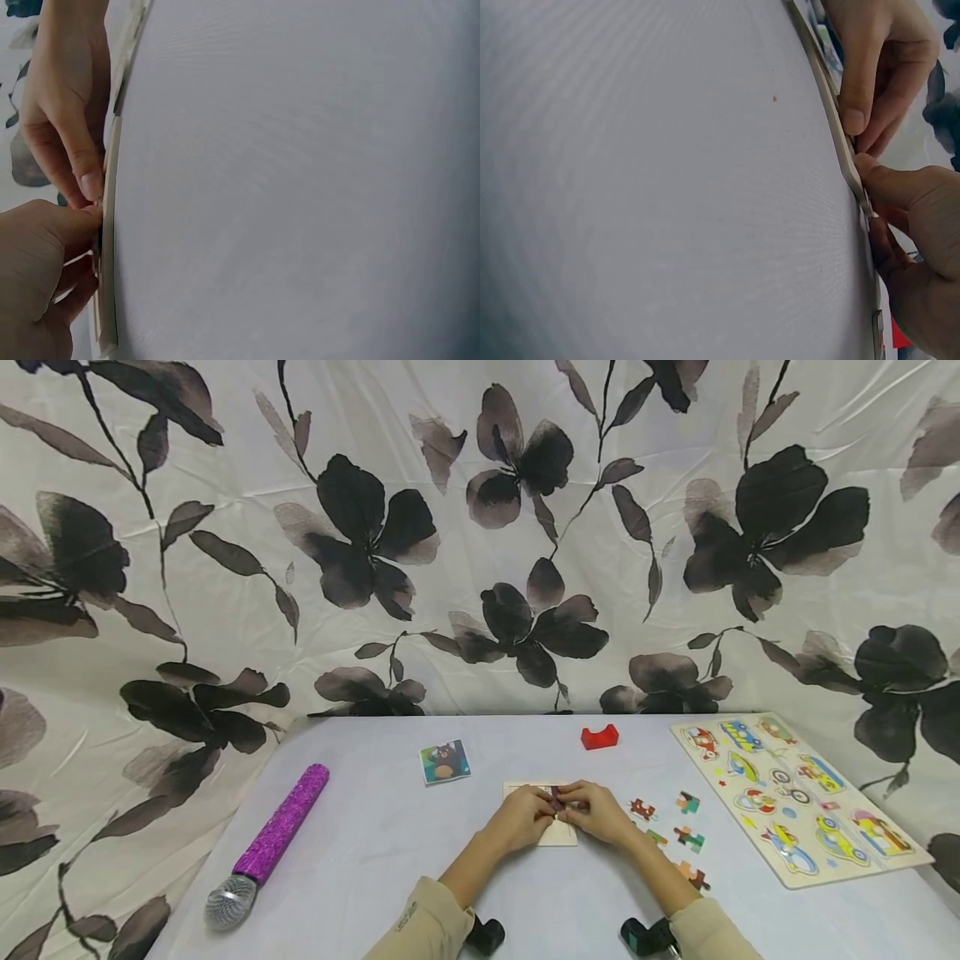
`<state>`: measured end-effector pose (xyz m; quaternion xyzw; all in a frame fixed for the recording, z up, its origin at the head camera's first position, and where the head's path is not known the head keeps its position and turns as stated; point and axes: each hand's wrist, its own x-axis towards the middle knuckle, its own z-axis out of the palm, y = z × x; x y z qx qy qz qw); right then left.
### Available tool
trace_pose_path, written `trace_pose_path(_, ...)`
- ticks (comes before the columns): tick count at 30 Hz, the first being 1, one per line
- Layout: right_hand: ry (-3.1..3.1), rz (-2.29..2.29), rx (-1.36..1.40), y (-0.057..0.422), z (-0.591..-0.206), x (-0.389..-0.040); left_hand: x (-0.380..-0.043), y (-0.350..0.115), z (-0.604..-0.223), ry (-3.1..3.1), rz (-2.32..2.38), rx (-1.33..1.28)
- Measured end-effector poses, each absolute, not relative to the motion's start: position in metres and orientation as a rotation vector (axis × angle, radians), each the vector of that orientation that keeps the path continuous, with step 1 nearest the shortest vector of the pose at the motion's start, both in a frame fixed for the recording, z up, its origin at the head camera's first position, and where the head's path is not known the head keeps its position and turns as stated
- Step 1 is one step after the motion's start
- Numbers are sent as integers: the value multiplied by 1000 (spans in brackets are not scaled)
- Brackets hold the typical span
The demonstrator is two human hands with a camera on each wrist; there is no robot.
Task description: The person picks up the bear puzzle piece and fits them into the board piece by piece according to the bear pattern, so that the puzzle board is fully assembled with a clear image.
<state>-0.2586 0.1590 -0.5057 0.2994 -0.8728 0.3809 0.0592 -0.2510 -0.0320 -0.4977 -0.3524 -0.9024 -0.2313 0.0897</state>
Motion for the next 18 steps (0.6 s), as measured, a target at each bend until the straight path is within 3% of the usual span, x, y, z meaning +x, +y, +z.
trace_pose_path(18, -2657, 1168, 902, 160, -506, -258, -245, -32, -494, -2682, -566, -1035)
